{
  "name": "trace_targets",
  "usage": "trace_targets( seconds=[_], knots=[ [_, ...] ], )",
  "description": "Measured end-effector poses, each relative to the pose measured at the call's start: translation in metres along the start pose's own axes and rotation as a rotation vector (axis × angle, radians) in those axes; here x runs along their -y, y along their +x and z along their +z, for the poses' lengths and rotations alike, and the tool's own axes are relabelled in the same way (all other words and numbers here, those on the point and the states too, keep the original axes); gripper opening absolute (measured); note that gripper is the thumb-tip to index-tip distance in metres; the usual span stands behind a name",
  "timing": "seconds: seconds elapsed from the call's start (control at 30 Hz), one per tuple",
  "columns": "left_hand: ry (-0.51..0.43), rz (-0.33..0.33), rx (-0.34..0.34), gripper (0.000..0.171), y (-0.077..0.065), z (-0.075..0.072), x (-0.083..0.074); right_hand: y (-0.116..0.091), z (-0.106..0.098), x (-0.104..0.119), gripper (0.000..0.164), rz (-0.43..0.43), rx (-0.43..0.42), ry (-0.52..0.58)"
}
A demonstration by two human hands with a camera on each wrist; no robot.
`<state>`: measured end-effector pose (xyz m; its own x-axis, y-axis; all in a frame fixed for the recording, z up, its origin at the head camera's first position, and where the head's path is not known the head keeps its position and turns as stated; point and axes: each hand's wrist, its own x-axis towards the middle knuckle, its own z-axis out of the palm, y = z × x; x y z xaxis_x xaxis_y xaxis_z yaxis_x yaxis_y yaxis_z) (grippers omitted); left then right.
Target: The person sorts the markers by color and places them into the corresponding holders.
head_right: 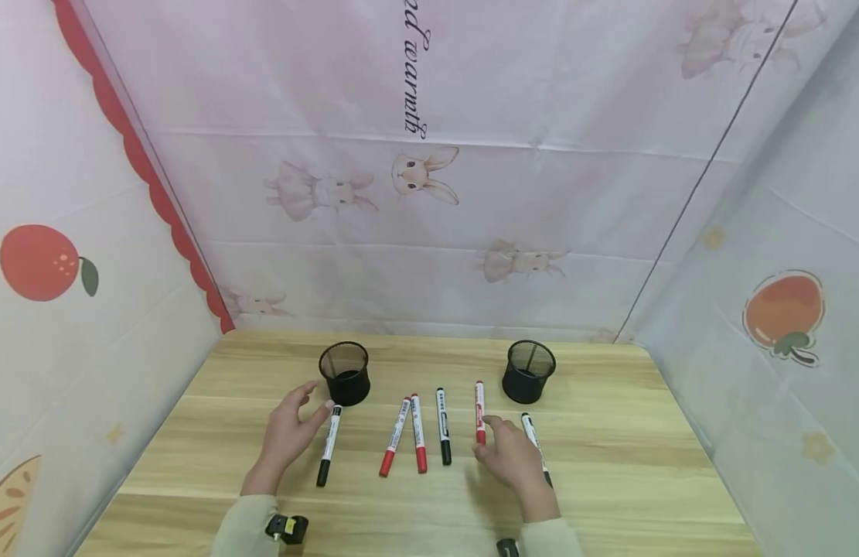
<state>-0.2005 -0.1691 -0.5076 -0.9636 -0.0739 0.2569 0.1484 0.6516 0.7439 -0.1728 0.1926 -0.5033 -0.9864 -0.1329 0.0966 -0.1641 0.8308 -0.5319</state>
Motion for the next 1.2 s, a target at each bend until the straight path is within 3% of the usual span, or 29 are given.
trace_targets(
  seconds=[0.2,0.43,0.73,1.2],
  knots=[
    [-0.021,0.019,-0.019,0.059,0.005,0.004,0.004,0.001,0.011,0.002,0.051,-0.012,-0.011,0.057],
    [-0.058,-0.007,-0.012,0.059,0.012,0.006,0.007,0.004,0.021,0.004,0.051,-0.023,-0.014,0.046],
    [-0.161,-0.014,-0.055,0.059,0.019,0.012,0.015,0.007,0.037,0.009,0.042,-0.005,-0.086,0.179],
    [-0.226,-0.055,-0.019,0.065,0.031,0.014,0.020,0.008,0.046,0.023,0.040,-0.010,-0.044,0.271]
  ],
)
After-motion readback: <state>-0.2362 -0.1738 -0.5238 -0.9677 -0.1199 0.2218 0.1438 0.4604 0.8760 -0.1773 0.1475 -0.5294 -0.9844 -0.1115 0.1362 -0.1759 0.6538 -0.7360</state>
